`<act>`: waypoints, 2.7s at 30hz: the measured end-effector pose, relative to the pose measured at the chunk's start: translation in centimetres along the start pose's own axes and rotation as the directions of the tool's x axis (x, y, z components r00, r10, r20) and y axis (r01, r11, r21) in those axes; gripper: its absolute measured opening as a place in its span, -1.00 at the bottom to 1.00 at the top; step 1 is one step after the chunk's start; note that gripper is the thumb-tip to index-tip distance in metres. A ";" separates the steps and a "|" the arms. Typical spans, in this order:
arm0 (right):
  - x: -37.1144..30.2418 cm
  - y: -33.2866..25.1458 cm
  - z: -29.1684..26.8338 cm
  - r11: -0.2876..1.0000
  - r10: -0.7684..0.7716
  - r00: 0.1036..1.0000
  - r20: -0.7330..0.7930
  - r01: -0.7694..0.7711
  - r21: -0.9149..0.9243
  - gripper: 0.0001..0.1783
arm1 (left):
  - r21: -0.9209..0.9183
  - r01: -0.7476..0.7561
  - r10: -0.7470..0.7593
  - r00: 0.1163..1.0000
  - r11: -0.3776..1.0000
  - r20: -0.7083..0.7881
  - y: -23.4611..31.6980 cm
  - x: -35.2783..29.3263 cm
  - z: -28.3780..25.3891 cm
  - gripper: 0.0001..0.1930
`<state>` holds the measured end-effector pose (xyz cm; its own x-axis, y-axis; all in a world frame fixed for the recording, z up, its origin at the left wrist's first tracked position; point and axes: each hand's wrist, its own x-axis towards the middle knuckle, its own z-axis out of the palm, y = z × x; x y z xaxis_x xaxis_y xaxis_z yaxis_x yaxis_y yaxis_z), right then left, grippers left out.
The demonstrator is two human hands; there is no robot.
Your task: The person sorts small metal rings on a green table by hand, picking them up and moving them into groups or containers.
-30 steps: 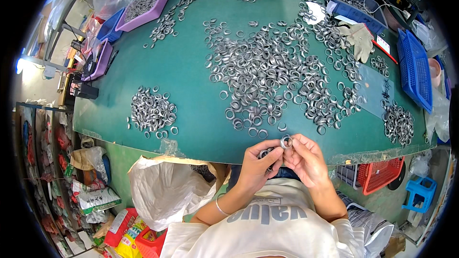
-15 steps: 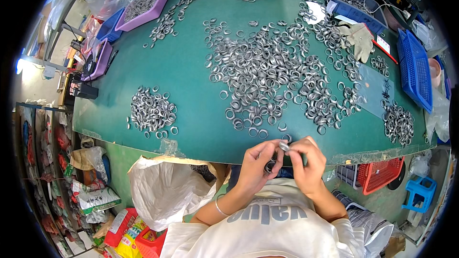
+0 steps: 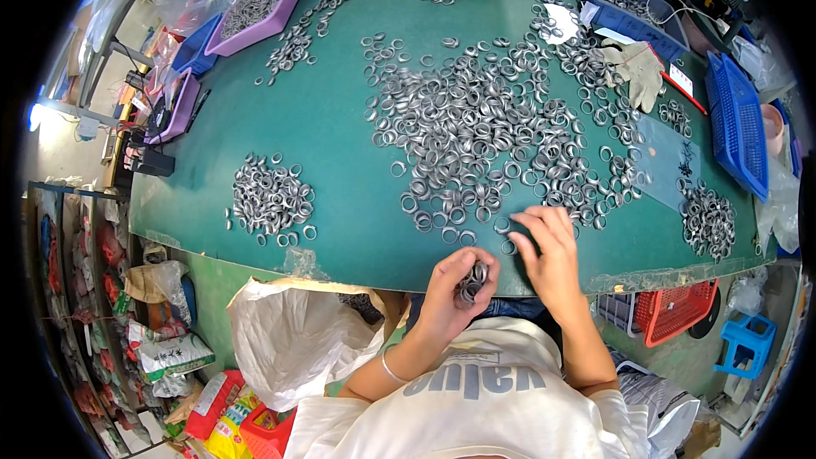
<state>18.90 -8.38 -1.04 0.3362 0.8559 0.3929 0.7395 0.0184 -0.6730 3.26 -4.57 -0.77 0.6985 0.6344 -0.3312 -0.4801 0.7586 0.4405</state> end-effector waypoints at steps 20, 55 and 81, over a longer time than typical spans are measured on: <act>-1.7 -0.8 -0.9 0.423 0.199 0.788 0.583 -0.605 0.675 -0.86 | 0.386 -0.098 0.144 0.985 0.917 -0.091 -0.1 0.2 0.9 -0.76; -0.1 -2.6 -2.7 0.920 -0.065 0.998 0.001 0.060 0.387 -0.81 | 0.355 -0.078 0.115 0.990 0.931 -0.083 0.2 0.0 2.2 -0.72; -0.5 -3.8 -3.9 0.938 -0.175 0.979 -0.101 0.196 0.284 -0.76 | 0.278 -0.018 0.011 1.000 0.960 0.027 0.6 -0.6 2.8 -0.76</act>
<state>18.19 -10.91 3.71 0.2590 0.7831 0.5654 0.5940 0.3325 -0.7325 4.06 -4.90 1.98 0.7075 0.6382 -0.3036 -0.3260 0.6759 0.6610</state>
